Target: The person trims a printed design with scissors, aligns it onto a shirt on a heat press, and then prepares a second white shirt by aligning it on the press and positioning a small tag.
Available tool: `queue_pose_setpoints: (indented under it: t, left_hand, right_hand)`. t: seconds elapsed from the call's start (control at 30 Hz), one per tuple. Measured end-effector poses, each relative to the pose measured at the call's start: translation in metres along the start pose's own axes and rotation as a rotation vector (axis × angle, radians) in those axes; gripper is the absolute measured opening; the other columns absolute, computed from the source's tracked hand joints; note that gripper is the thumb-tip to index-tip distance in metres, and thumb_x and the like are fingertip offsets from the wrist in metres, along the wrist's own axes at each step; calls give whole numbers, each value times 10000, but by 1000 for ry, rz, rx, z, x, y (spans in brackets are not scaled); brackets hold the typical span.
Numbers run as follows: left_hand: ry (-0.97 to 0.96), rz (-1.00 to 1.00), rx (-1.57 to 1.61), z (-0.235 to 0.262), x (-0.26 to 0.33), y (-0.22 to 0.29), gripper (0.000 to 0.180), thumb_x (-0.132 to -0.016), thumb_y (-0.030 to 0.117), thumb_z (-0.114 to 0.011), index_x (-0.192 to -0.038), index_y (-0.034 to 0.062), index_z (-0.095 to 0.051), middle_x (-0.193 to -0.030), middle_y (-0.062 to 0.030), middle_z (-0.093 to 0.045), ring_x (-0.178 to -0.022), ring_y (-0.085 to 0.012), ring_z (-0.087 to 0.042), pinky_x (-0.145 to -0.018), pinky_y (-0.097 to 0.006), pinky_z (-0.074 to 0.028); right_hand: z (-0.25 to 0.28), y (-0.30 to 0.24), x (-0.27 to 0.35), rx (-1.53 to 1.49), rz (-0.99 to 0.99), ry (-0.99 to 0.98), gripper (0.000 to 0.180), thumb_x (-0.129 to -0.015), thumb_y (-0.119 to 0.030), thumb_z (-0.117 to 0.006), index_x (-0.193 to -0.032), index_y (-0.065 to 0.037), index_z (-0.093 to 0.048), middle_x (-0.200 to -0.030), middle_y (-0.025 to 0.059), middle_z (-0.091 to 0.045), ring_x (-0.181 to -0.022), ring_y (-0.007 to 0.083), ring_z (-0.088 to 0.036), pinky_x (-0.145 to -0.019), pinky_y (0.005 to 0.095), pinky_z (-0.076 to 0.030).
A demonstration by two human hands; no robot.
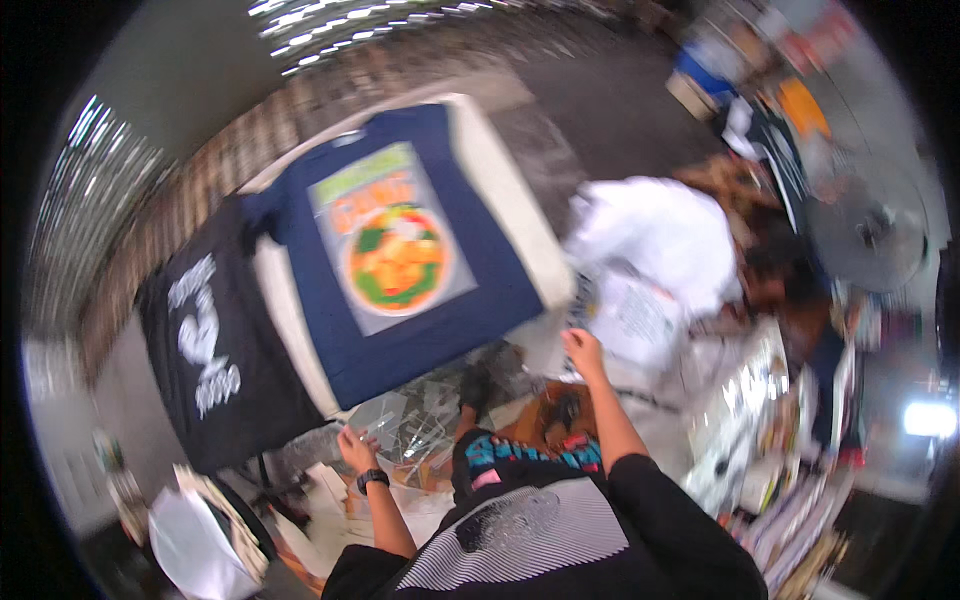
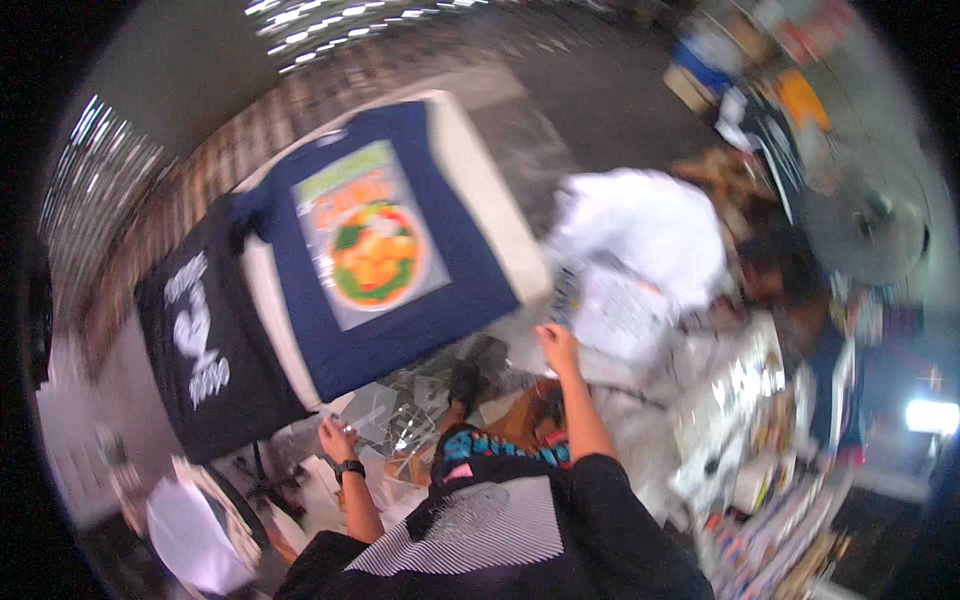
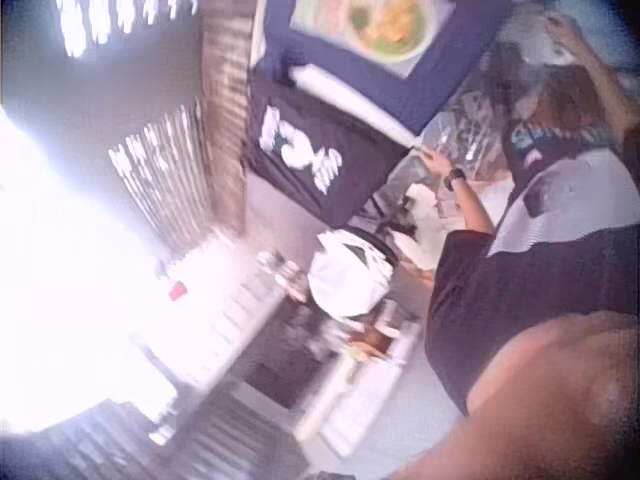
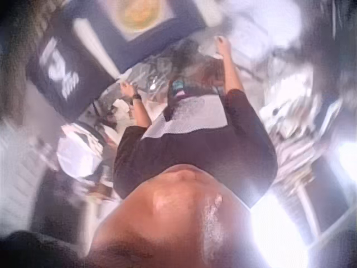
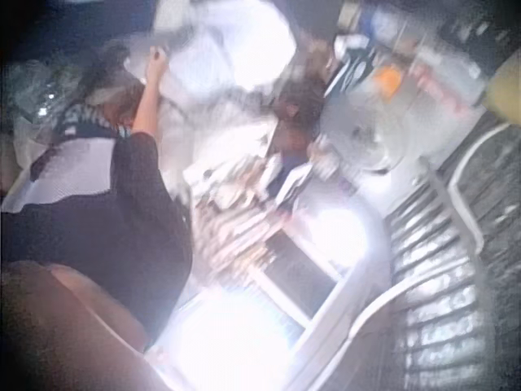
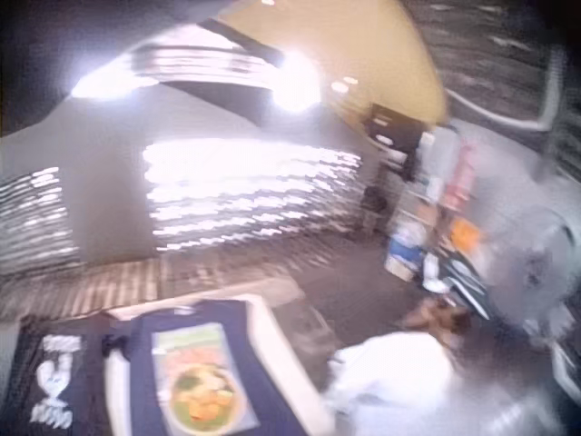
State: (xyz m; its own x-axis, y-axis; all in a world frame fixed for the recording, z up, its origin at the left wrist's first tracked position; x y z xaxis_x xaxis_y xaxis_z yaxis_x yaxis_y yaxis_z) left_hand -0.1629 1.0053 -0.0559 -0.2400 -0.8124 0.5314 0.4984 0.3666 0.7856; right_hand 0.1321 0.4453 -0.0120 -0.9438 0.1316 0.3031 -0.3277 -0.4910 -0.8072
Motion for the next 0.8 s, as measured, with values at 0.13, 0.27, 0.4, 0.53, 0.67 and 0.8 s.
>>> queue_pose_setpoints:
  t: [0.13, 0.27, 0.4, 0.53, 0.67, 0.8]
  left_hand:
    - [-274, 215, -342, -66, 52, -87, 350, -946, 346, -581, -1141, 55, -576, -829, -100, -641, -565, -190, -600, -452, -316, -475]
    - [-1124, -491, -746, -334, 224, -71, 270, -912, 261, -646, -907, -7, -673, -736, -99, -672, -637, -165, -633, -598, -333, -493]
    - [-972, -723, -971, -519, 264, -90, 539, -895, 545, -594, -889, 11, -666, -731, -119, -669, -642, -259, -630, -622, -404, -498]
    - [-795, -775, -1116, -574, 344, -101, 436, -851, 460, -676, -921, 30, -684, -863, -193, -698, -847, -349, -673, -769, -453, -506]
    - [-806, -860, -1262, -568, 384, -64, 317, -832, 316, -710, -945, 22, -673, -936, -205, -690, -886, -408, -646, -752, -462, -508]
    - [-620, -1096, -805, -519, 370, 29, 185, -869, 183, -681, -933, 12, -655, -863, -197, -683, -790, -345, -683, -670, -413, -512]
  right_hand:
    - [39, 67, 50, 100, -94, -13, 263, -891, -258, -615, -905, -2, -674, -746, 160, -676, -678, 282, -654, -652, 378, -498]
    - [105, 172, 153, 10, -249, 93, 195, -892, -197, -630, -861, -14, -690, -697, 82, -675, -595, 156, -636, -600, 315, -509]
    - [139, 200, 192, 17, -275, 23, 192, -883, -190, -629, -895, -9, -695, -728, 100, -692, -632, 169, -659, -614, 314, -518]
    - [190, 217, 192, -89, -269, 132, 195, -914, -184, -592, -911, -13, -686, -721, 96, -688, -629, 173, -658, -615, 315, -516]
    - [238, 214, 124, -179, -282, 243, 187, -928, -172, -577, -904, -4, -656, -712, 116, -672, -668, 233, -670, -617, 348, -505]
    - [262, 198, 32, 52, -181, 318, 200, -910, -222, -586, -953, -46, -669, -896, 196, -684, -835, 410, -641, -720, 459, -505]
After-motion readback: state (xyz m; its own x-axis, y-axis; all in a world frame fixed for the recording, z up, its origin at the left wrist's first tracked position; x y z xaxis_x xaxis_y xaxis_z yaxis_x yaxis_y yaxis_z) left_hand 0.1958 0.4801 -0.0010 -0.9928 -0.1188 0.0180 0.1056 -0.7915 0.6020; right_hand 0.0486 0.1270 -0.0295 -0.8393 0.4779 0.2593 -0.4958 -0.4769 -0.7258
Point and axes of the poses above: each hand's wrist, its own x-axis away from the middle knuckle, its own z-axis out of the back of the hand, y = z × x, the point moved 10 cm from there along -x, towards the middle knuckle
